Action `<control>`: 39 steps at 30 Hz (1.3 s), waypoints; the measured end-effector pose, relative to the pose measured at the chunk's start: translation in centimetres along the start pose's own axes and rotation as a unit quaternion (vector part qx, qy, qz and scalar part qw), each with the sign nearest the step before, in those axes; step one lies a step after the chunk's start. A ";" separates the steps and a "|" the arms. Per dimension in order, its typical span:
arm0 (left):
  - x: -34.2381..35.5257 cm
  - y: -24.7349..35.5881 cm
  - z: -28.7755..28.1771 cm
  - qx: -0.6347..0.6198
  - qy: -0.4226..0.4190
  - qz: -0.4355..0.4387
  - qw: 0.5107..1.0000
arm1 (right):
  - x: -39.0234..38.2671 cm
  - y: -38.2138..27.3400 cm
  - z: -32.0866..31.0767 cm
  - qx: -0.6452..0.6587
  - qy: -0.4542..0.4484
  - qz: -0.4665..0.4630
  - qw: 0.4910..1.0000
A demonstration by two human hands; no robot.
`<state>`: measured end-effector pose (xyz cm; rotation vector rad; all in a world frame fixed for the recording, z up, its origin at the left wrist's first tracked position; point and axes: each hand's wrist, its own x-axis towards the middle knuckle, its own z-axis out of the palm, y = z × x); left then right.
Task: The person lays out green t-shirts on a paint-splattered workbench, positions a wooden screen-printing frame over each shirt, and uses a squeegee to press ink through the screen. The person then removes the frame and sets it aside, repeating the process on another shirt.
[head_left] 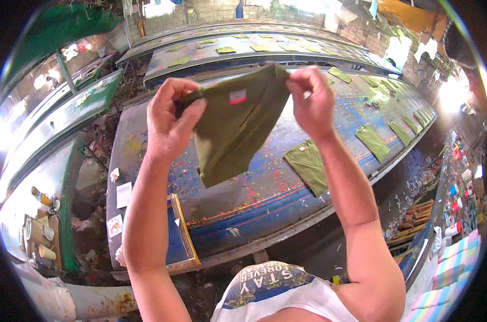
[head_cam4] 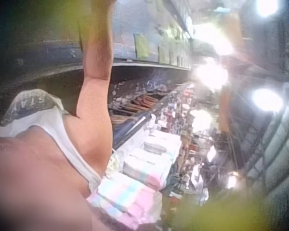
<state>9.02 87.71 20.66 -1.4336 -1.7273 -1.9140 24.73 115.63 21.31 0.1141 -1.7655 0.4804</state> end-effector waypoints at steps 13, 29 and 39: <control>-7.4 -7.6 4.2 -0.027 -0.093 -0.219 0.971 | 5.5 3.7 -8.4 -0.077 0.036 -0.035 0.996; 17.2 12.0 5.9 0.435 0.198 0.251 0.842 | 13.3 12.7 -17.0 0.223 -0.028 -0.051 0.973; 16.4 12.2 -1.0 0.519 0.135 0.174 0.826 | 10.7 21.5 -14.1 -0.079 -0.278 -0.005 0.957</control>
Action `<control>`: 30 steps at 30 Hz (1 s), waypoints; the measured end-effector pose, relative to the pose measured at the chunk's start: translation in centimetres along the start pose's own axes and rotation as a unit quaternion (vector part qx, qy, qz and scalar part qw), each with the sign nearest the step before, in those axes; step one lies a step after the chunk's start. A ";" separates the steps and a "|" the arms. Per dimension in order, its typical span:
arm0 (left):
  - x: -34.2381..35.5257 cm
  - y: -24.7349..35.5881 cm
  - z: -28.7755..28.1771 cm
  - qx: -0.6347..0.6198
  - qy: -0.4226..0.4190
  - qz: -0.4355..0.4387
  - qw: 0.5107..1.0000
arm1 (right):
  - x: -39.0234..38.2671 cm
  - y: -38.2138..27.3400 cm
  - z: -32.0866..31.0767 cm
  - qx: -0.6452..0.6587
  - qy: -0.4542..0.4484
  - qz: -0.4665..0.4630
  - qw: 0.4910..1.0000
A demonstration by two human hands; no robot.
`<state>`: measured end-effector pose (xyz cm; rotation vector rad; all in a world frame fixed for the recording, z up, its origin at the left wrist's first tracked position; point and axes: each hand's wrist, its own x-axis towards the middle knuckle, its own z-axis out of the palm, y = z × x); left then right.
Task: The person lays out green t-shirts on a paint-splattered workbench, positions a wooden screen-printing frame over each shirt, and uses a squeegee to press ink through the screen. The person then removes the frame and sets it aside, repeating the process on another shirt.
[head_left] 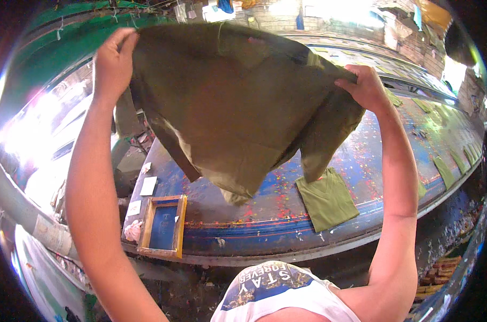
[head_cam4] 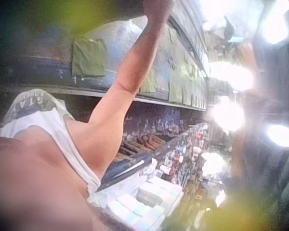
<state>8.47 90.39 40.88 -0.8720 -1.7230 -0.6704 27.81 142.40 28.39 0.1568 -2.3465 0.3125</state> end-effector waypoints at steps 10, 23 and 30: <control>-3.1 -4.9 2.1 0.126 0.055 -0.042 0.990 | 6.3 1.5 4.6 -0.252 0.163 0.090 0.950; -20.5 6.1 -12.5 0.104 -0.054 0.099 0.988 | -14.0 1.1 -12.8 0.005 -0.042 0.025 0.999; -31.0 11.3 -11.5 -0.177 -0.255 -0.113 0.944 | -25.9 -3.0 -9.5 0.103 -0.179 0.251 0.946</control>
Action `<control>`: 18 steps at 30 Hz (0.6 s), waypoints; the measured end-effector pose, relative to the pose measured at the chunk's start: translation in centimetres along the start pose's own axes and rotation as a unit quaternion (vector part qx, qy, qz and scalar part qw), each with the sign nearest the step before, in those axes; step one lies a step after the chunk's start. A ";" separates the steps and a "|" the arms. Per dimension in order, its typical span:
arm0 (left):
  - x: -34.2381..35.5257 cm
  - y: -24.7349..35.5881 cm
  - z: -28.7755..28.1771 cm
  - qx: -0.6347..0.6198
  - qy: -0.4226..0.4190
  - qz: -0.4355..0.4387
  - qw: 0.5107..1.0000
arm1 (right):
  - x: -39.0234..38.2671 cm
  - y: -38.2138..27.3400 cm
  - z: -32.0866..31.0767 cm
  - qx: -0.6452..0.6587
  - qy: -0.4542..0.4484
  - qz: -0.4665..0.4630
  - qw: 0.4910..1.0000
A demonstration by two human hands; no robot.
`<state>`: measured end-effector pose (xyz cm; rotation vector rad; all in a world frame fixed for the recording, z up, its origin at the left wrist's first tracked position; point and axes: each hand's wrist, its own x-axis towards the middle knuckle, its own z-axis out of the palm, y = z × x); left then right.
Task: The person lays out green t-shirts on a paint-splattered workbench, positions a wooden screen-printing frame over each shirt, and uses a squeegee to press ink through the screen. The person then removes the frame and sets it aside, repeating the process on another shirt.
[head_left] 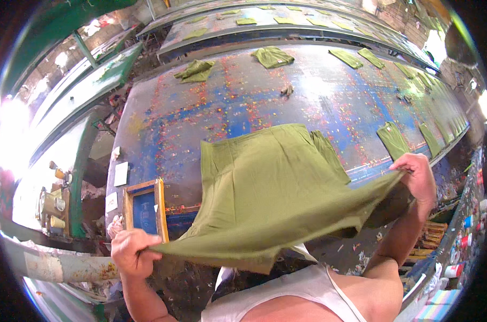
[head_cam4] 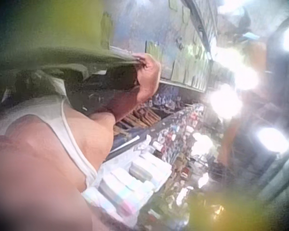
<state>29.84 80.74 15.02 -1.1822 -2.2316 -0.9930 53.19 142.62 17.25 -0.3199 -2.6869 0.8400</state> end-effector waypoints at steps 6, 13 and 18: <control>4.4 -9.4 7.1 -0.035 -0.107 -0.133 0.985 | 11.4 4.2 6.8 -0.108 -0.037 -0.082 0.990; 6.1 -14.4 17.1 0.159 0.012 -0.091 0.983 | 15.1 6.8 21.4 -0.176 0.150 -0.038 0.972; -5.7 -12.2 21.3 0.059 -0.082 -0.249 0.963 | 5.7 9.6 26.9 -0.122 0.056 0.057 0.989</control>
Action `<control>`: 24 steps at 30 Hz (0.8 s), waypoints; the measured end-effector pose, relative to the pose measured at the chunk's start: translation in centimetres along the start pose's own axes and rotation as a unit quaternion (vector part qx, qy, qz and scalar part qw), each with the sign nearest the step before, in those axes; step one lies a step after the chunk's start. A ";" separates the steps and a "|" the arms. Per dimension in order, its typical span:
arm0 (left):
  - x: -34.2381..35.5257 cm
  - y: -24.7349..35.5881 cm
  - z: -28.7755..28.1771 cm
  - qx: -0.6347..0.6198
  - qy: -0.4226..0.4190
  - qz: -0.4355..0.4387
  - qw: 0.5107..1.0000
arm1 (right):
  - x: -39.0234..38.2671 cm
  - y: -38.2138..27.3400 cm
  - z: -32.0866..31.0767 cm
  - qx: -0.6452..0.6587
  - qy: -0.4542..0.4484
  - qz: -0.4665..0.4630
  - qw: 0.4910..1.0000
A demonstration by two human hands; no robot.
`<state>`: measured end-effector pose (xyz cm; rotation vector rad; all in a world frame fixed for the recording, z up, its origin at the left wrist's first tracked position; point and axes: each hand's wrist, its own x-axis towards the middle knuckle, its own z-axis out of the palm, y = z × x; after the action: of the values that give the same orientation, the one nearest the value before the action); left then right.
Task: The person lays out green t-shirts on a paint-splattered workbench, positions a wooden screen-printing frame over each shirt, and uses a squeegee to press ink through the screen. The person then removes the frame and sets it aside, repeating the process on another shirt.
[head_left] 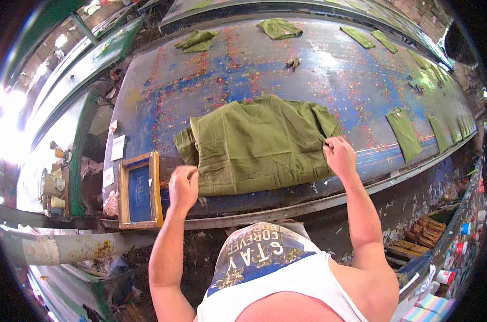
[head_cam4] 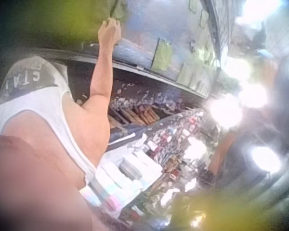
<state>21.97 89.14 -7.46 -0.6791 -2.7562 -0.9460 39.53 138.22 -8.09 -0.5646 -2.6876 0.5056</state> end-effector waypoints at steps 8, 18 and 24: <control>-5.0 -3.7 4.1 -0.133 -0.059 -0.269 0.952 | -6.8 2.0 2.0 0.116 -0.017 0.147 0.982; -0.1 -1.4 1.5 -0.334 0.077 -0.239 0.909 | -2.4 2.7 -0.7 0.264 0.020 0.129 0.956; 10.1 4.2 -9.9 -0.328 0.234 -0.050 0.914 | 8.3 -1.6 -9.1 0.387 0.195 0.008 0.901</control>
<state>14.87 89.70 5.50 -0.3120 -2.0477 -1.8129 35.53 142.91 2.72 -0.3887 -1.8821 1.2309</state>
